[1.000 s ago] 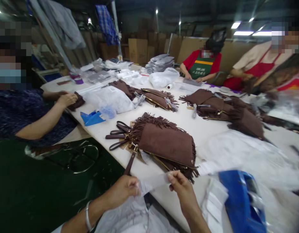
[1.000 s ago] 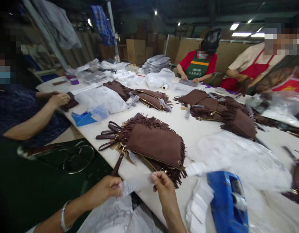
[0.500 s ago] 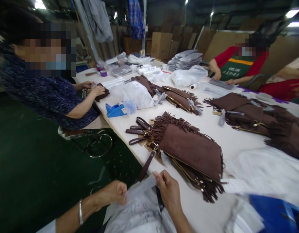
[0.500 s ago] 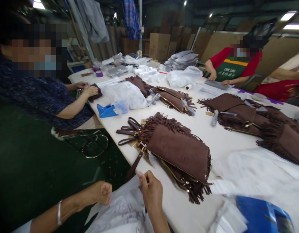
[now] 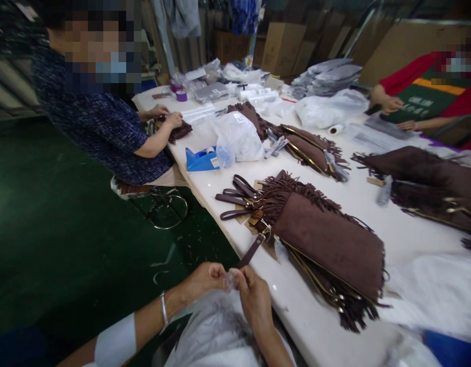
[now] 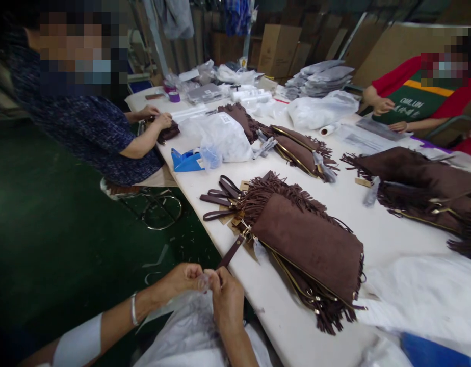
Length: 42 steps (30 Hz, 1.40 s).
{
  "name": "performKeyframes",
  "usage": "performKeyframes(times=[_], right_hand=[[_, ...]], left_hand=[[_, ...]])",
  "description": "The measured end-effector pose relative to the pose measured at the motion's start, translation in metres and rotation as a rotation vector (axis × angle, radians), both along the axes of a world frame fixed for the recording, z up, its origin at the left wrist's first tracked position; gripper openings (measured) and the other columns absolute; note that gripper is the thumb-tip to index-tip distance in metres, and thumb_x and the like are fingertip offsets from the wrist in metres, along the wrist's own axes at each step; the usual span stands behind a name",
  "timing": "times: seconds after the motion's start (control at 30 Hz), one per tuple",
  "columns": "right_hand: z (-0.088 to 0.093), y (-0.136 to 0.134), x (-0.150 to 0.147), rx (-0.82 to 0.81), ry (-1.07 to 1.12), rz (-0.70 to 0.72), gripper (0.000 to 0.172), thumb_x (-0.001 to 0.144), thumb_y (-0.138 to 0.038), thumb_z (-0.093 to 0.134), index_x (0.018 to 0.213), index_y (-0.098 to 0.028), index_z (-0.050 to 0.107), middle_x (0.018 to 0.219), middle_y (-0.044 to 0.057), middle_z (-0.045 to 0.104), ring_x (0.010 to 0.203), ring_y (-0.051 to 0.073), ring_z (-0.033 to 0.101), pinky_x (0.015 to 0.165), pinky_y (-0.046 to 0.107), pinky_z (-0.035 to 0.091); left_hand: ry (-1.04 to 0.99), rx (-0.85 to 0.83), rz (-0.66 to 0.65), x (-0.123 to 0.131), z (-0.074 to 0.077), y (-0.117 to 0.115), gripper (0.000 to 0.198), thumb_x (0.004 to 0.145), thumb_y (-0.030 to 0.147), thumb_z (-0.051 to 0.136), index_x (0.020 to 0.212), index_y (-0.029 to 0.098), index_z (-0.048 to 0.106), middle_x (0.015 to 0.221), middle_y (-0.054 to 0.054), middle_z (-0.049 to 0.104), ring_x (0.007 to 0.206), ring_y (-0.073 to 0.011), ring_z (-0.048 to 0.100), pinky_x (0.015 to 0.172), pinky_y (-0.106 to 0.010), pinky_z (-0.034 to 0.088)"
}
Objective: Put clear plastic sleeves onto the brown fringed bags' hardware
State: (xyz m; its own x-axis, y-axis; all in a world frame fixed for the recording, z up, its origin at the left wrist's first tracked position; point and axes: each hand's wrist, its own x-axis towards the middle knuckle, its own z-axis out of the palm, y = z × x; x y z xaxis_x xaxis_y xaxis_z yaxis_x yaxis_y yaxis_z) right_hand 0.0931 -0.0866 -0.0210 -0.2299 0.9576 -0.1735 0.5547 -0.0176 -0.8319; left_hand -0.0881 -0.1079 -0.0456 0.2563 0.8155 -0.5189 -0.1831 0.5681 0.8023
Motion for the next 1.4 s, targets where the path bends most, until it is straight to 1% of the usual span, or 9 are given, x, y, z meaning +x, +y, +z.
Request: performKeyframes(times=[0.07,0.17,0.3,0.43,0.57,0.73,0.97,1.23,1.4], right_hand=[[-0.013,-0.004,0.011,-0.086,0.037,-0.075,0.042,0.092,-0.052,0.041,0.071,-0.023,0.062,0.063,0.002,0.067,0.06,0.018,0.062,0.058,0.026,0.042],[-0.038,-0.013,0.025,-0.223,0.133,-0.208,0.04,0.085,-0.056,0.05,0.092,-0.022,0.068,0.085,0.007,0.073,0.076,0.023,0.067,0.059,0.03,0.049],[-0.054,-0.013,0.015,-0.389,0.319,-0.331,0.055,0.073,-0.058,0.065,0.11,-0.017,0.065,0.104,0.012,0.07,0.093,0.028,0.066,0.063,0.034,0.053],[-0.044,0.002,-0.014,-0.449,0.372,-0.365,0.048,0.075,-0.058,0.063,0.098,-0.016,0.068,0.091,0.01,0.07,0.083,0.024,0.064,0.058,0.028,0.048],[-0.035,0.011,-0.028,-0.462,0.442,-0.387,0.039,0.076,-0.055,0.064,0.079,-0.016,0.065,0.076,0.004,0.065,0.069,0.017,0.057,0.055,0.025,0.041],[-0.026,0.008,-0.029,-0.579,0.613,-0.352,0.037,0.073,-0.05,0.07,0.092,-0.018,0.067,0.087,0.003,0.064,0.075,0.015,0.055,0.063,0.023,0.041],[-0.016,0.012,-0.03,-0.514,0.626,-0.449,0.035,0.067,-0.047,0.076,0.085,-0.019,0.065,0.07,-0.003,0.057,0.065,0.012,0.046,0.059,0.022,0.034],[-0.019,0.011,-0.031,-0.53,0.666,-0.487,0.036,0.066,-0.05,0.076,0.081,-0.02,0.062,0.07,-0.003,0.06,0.065,0.012,0.049,0.06,0.023,0.034],[-0.018,0.012,-0.031,-0.518,0.65,-0.46,0.036,0.068,-0.05,0.075,0.082,-0.019,0.063,0.069,-0.002,0.061,0.064,0.013,0.05,0.06,0.023,0.035]], left_hand=[[0.095,0.011,0.012,-0.004,-0.009,-0.002,0.046,0.061,0.053,0.08,0.07,0.012,0.06,0.063,-0.001,0.062,0.054,-0.0119,0.05,0.052,-0.022,0.031],[0.204,0.058,-0.005,-0.023,-0.018,-0.008,0.047,0.066,0.057,0.074,0.07,0.011,0.066,0.065,-0.003,0.064,0.058,-0.0137,0.052,0.055,-0.023,0.034],[0.292,0.109,-0.037,-0.036,-0.014,-0.014,0.047,0.076,0.057,0.064,0.079,0.011,0.071,0.073,-0.005,0.068,0.069,-0.0185,0.057,0.065,-0.027,0.04],[0.375,0.139,-0.048,-0.034,-0.005,-0.017,0.04,0.082,0.05,0.059,0.082,0.012,0.071,0.078,-0.005,0.069,0.076,-0.021,0.059,0.071,-0.029,0.041],[0.389,0.108,0.017,-0.036,-0.007,-0.02,0.034,0.079,0.046,0.063,0.081,0.013,0.071,0.077,-0.004,0.069,0.077,-0.0211,0.059,0.072,-0.029,0.041],[0.331,0.107,0.087,-0.036,-0.015,-0.02,0.032,0.082,0.043,0.062,0.086,0.013,0.073,0.081,-0.004,0.071,0.079,-0.0214,0.061,0.074,-0.029,0.043],[0.295,0.154,0.075,-0.022,-0.016,-0.017,0.029,0.082,0.04,0.063,0.09,0.015,0.074,0.087,-0.005,0.073,0.083,-0.0232,0.063,0.076,-0.029,0.045],[0.467,0.272,0.097,-0.019,-0.008,-0.023,0.025,0.086,0.038,0.06,0.094,0.02,0.075,0.09,-0.004,0.073,0.085,-0.0216,0.064,0.077,-0.028,0.046],[0.492,0.324,0.097,-0.016,-0.007,-0.024,0.023,0.088,0.036,0.059,0.099,0.023,0.074,0.093,-0.004,0.072,0.088,-0.0205,0.065,0.081,-0.027,0.047]])
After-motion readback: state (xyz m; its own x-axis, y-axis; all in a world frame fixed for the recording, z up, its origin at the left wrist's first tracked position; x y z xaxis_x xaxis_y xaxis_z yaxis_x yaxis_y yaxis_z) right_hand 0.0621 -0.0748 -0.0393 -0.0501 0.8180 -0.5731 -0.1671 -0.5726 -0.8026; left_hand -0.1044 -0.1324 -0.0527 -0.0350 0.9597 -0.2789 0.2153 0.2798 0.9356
